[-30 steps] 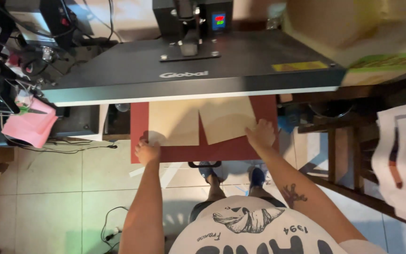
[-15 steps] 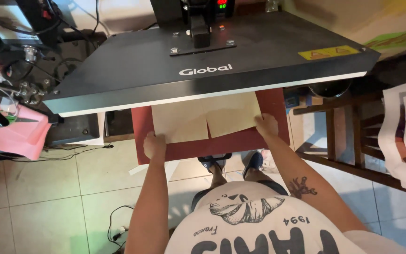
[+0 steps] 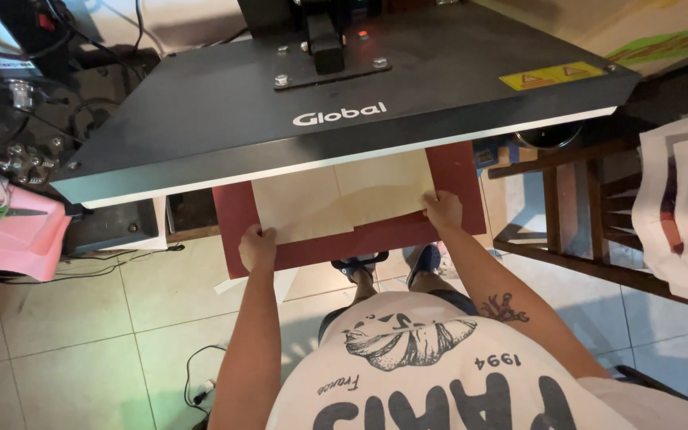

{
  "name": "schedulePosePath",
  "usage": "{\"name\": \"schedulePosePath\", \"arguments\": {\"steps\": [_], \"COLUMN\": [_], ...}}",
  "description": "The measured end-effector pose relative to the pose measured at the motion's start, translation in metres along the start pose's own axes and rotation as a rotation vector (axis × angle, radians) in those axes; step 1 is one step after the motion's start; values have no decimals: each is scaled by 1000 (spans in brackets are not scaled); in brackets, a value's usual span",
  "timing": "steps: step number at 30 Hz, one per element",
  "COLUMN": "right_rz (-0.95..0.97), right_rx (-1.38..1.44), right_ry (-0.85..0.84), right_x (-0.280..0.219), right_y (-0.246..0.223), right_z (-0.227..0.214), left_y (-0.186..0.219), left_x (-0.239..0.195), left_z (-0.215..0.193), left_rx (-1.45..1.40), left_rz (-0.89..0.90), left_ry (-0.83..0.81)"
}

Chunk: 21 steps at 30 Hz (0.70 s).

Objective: Preparing and transferring printed designs onto materials using a paper trimmer and a heat press machine.

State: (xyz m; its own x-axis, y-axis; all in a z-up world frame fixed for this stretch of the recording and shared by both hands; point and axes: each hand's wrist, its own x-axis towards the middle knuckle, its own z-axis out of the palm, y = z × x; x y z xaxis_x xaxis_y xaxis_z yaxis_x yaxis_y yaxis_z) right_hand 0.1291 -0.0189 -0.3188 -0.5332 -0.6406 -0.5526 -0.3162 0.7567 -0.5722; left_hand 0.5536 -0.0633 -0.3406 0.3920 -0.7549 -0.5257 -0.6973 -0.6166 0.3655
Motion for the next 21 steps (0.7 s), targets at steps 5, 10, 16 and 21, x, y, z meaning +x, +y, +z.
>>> {"name": "schedulePosePath", "arguments": {"steps": [5,10,16,21], "right_rz": [-21,3,23,36], "right_rx": [-60,-114,-138,-193], "right_ry": [4,6,-8,-21], "right_x": [7,2,-4,0], "right_y": [7,5,1,6], "right_z": [3,2,3,5], "left_y": [-2,-14,-20,-18], "left_x": [4,15,18,15], "left_z": [3,17,24,23], "left_rx": [-36,-47,-45,-44], "left_rz": [-15,-9,-3,-3], "left_ry": [14,26,38,37]}}
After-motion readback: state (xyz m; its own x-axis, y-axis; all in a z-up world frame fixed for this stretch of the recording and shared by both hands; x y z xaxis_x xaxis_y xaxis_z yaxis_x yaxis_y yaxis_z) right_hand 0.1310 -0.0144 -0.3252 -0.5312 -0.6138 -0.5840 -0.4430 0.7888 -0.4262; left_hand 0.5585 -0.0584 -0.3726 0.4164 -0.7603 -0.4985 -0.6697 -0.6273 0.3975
